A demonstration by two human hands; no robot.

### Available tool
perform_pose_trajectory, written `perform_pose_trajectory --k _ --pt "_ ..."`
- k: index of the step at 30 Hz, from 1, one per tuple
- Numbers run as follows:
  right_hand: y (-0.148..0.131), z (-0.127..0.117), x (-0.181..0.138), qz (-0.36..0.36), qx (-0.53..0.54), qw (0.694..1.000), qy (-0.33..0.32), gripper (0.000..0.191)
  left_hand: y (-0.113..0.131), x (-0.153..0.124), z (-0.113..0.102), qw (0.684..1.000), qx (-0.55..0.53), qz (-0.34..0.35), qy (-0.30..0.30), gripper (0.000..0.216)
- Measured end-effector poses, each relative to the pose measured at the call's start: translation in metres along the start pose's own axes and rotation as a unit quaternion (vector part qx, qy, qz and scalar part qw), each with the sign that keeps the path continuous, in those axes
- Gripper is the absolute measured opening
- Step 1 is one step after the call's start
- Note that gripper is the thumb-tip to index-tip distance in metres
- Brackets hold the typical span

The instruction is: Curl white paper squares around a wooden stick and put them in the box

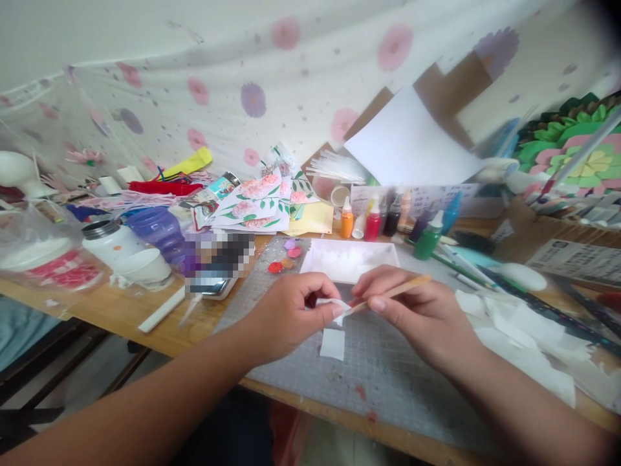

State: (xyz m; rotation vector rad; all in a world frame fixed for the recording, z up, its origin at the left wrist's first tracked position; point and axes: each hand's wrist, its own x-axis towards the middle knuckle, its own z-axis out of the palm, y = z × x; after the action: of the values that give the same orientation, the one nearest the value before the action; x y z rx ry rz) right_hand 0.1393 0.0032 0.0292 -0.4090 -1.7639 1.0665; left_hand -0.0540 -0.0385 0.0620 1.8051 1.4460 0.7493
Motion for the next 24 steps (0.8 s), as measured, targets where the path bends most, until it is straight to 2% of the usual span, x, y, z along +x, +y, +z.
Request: perform_pose_trajectory --k 6,13,20,24 --pt "0.002 0.001 0.0 -0.002 0.004 1.0 -0.003 0.015 -0.001 0.0 -0.001 1.0 -0.003 -0.002 -0.011 0.013" --pt "0.002 0.0 0.001 0.002 -0.011 1.0 0.015 0.014 -0.006 0.0 -0.002 1.0 -0.02 0.006 0.012 0.019" --pt "0.002 0.0 -0.001 0.006 0.007 1.0 0.025 0.015 -0.01 0.002 -0.002 0.999 -0.045 -0.005 -0.017 0.022" --pt "0.002 0.0 -0.001 0.013 0.009 1.0 0.022 0.018 -0.008 0.0 0.0 0.998 -0.057 -0.003 0.007 0.022"
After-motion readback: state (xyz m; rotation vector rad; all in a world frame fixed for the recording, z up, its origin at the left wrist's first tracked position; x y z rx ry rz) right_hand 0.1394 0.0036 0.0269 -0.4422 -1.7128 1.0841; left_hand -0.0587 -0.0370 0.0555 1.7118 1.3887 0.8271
